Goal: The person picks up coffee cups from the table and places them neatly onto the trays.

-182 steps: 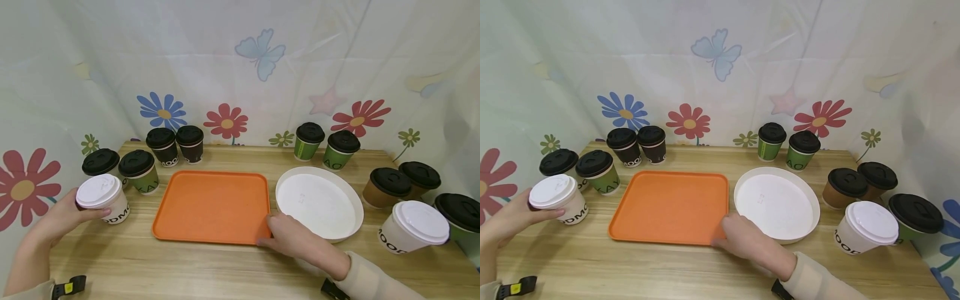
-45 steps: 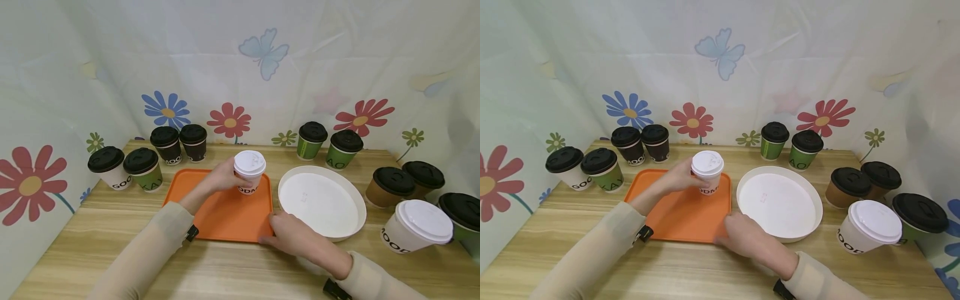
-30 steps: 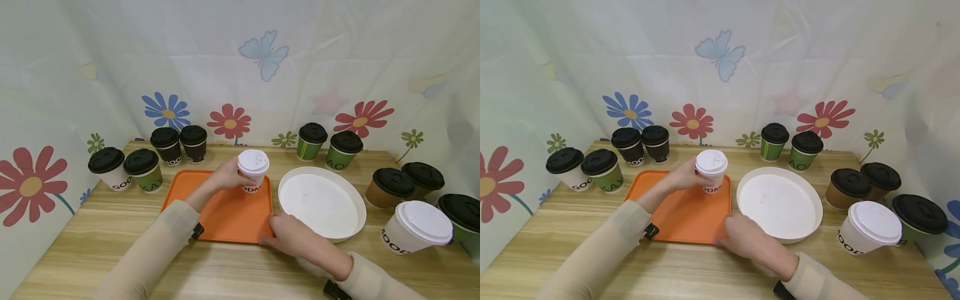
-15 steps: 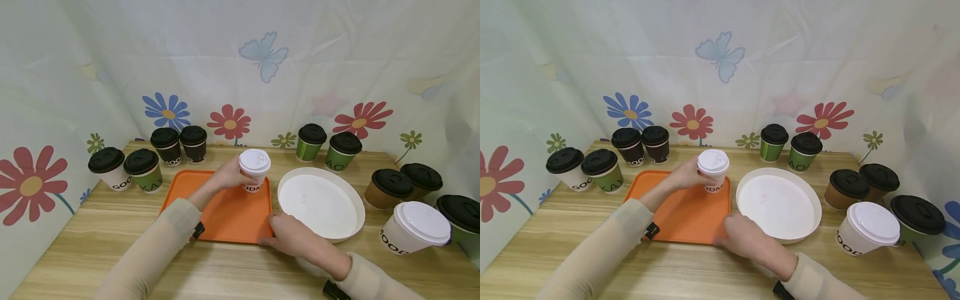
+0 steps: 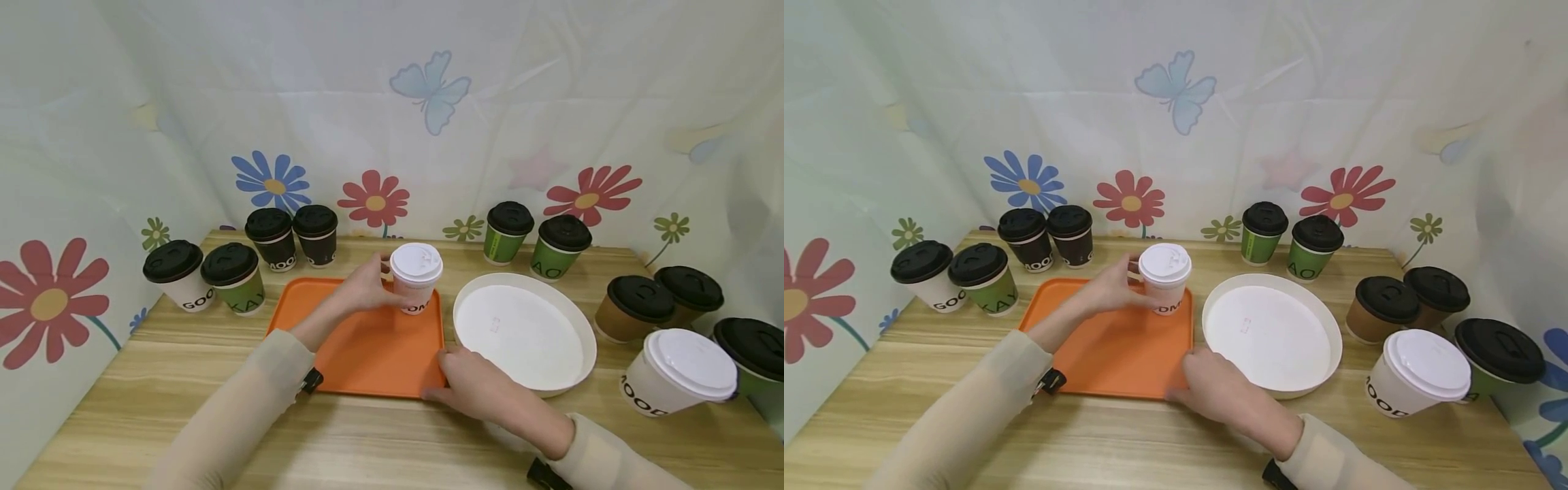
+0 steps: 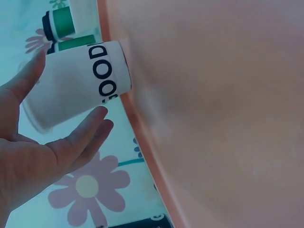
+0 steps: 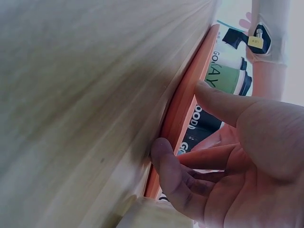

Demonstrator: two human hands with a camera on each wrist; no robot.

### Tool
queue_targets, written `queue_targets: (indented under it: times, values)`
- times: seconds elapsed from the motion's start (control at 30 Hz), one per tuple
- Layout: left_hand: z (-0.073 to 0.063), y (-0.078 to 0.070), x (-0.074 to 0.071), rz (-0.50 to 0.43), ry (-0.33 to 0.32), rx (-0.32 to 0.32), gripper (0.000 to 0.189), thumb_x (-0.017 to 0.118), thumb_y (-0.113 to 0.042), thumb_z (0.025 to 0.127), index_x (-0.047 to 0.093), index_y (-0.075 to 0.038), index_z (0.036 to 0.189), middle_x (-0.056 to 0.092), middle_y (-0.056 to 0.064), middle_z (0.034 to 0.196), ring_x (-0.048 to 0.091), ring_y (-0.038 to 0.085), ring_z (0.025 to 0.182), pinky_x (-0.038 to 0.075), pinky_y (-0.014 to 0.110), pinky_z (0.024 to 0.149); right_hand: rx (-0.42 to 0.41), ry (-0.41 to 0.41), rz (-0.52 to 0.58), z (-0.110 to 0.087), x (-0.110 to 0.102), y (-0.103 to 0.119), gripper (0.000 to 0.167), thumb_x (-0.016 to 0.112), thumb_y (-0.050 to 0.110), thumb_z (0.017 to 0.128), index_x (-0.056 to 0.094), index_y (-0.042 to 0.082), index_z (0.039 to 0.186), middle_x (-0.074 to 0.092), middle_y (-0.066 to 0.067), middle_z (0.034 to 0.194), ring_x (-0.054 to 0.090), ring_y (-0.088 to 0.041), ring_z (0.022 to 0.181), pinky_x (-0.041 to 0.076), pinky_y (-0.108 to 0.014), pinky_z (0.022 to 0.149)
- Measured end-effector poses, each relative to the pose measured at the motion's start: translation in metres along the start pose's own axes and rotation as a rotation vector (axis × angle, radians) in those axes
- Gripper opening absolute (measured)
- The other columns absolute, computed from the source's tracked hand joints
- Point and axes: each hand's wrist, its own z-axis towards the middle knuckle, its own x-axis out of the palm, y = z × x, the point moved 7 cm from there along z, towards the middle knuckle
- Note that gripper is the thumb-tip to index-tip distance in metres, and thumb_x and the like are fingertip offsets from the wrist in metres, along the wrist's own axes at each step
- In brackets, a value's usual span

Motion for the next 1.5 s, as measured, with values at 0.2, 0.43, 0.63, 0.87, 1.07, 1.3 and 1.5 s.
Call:
queue_targets:
  times: [0.2, 0.43, 0.63, 0.87, 1.07, 1.3, 1.5]
  values:
    - [-0.014, 0.015, -0.015, -0.036, 0.030, -0.064, 0.097, 0.091, -0.029, 0.081, 0.033, -0.002, 0.154, 0.044, 0.025, 0.149, 0.049, 0.041, 0.133, 0.044, 0.052, 0.107, 0.016, 0.007, -0.002, 0.000, 0.000, -0.001, 0.034, 0.084, 0.031, 0.087, 0.062, 0.006, 0.085, 0.049, 0.002, 0.070, 0.049, -0.014, 0.060, 0.042, -0.032, 0.052]
    - [-0.035, 0.030, -0.032, -0.037, 0.044, -0.079, 0.085, 0.083, -0.033, 0.088, 0.036, -0.005, 0.154, 0.044, 0.024, 0.151, 0.047, 0.040, 0.135, 0.044, 0.053, 0.107, 0.023, -0.004, 0.009, -0.001, 0.001, -0.003, 0.034, 0.085, 0.030, 0.087, 0.062, 0.006, 0.084, 0.049, 0.001, 0.072, 0.049, -0.014, 0.062, 0.042, -0.033, 0.053]
    - [-0.059, 0.055, -0.057, -0.104, 0.034, -0.099, 0.075, 0.077, -0.035, 0.094, 0.041, -0.003, 0.152, 0.045, 0.024, 0.149, 0.045, 0.041, 0.135, 0.045, 0.054, 0.106, 0.017, -0.002, 0.003, -0.002, 0.004, -0.003, 0.035, 0.084, 0.032, 0.087, 0.061, 0.006, 0.085, 0.049, 0.002, 0.072, 0.048, -0.014, 0.062, 0.042, -0.032, 0.053]
    - [-0.086, 0.072, -0.086, -0.096, 0.036, -0.089, 0.068, 0.074, -0.036, 0.096, 0.047, -0.002, 0.148, 0.046, 0.024, 0.148, 0.046, 0.040, 0.133, 0.044, 0.054, 0.106, 0.021, -0.006, 0.001, -0.002, 0.002, -0.003, 0.035, 0.085, 0.031, 0.087, 0.061, 0.005, 0.085, 0.048, 0.001, 0.071, 0.048, -0.014, 0.061, 0.041, -0.032, 0.052]
    - [-0.113, 0.080, -0.107, -0.068, 0.034, -0.077, 0.067, 0.072, -0.035, 0.098, 0.047, 0.002, 0.147, 0.047, 0.025, 0.148, 0.050, 0.040, 0.131, 0.045, 0.052, 0.106, 0.008, -0.001, 0.008, -0.002, 0.004, -0.001, 0.035, 0.084, 0.031, 0.088, 0.062, 0.005, 0.087, 0.049, 0.001, 0.073, 0.048, -0.014, 0.062, 0.042, -0.032, 0.053]
    - [-0.134, 0.085, -0.131, -0.017, 0.019, -0.058, 0.059, 0.069, -0.035, 0.100, 0.052, 0.001, 0.144, 0.056, 0.020, 0.140, 0.055, 0.036, 0.126, 0.049, 0.048, 0.101, 0.005, -0.007, -0.012, -0.003, 0.001, 0.000, 0.035, 0.084, 0.032, 0.087, 0.062, 0.004, 0.087, 0.049, 0.001, 0.071, 0.048, -0.014, 0.061, 0.042, -0.032, 0.052]
    - [-0.149, 0.094, -0.147, 0.072, -0.008, -0.126, 0.054, 0.064, -0.037, 0.103, 0.057, 0.004, 0.138, 0.062, 0.016, 0.130, 0.058, 0.032, 0.115, 0.051, 0.048, 0.094, 0.006, -0.007, 0.009, -0.003, 0.002, 0.000, 0.036, 0.084, 0.032, 0.087, 0.062, 0.005, 0.087, 0.049, 0.001, 0.073, 0.049, -0.014, 0.062, 0.042, -0.032, 0.053]
